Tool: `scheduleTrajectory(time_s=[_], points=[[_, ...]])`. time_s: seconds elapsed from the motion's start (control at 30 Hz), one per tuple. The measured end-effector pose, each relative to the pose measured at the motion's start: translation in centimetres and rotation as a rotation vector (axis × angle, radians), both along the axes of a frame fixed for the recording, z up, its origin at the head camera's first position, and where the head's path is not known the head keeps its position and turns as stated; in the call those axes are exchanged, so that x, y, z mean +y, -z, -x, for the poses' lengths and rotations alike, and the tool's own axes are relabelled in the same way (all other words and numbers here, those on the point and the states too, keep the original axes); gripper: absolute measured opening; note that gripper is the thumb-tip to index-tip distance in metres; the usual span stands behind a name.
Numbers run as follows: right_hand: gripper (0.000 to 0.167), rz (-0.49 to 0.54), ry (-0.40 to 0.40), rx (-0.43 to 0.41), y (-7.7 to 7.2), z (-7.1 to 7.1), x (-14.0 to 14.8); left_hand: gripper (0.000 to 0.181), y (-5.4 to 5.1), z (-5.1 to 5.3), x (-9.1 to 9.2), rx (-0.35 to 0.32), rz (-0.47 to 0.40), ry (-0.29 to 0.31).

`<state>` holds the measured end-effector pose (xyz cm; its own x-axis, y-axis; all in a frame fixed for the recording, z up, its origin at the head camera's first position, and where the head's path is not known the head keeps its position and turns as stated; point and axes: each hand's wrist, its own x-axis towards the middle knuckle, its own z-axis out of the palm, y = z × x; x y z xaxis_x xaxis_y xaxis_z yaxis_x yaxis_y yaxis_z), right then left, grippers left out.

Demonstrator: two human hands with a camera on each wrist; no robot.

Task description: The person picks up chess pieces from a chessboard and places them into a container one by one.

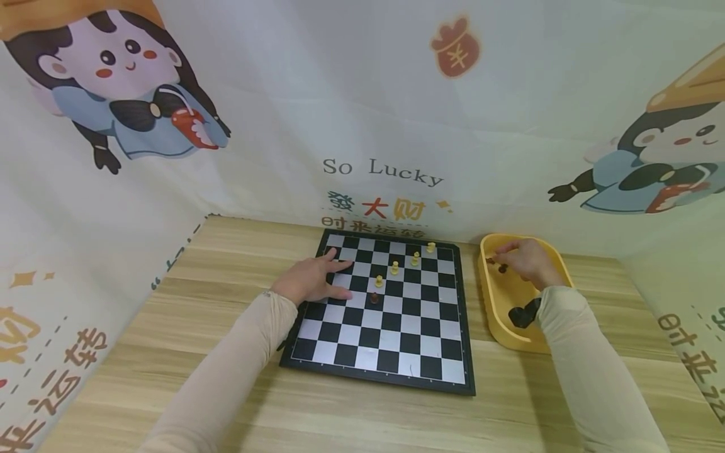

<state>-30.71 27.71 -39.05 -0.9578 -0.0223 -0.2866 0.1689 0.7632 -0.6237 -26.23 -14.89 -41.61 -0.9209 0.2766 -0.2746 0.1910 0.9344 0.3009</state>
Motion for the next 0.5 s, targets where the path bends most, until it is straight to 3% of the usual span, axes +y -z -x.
scheduleTrajectory(time_s=[0.27,0.5], points=[[0.040,0.047,-0.032,0.086,-1.6,-0.4,-0.7,0.081,0.0,0.0,0.1,0.005,-0.007,0.005],[0.040,0.076,-0.027,0.108,-2.8,-1.1,-2.3,0.081,-0.2,0.1,0.0,0.008,0.005,0.014]])
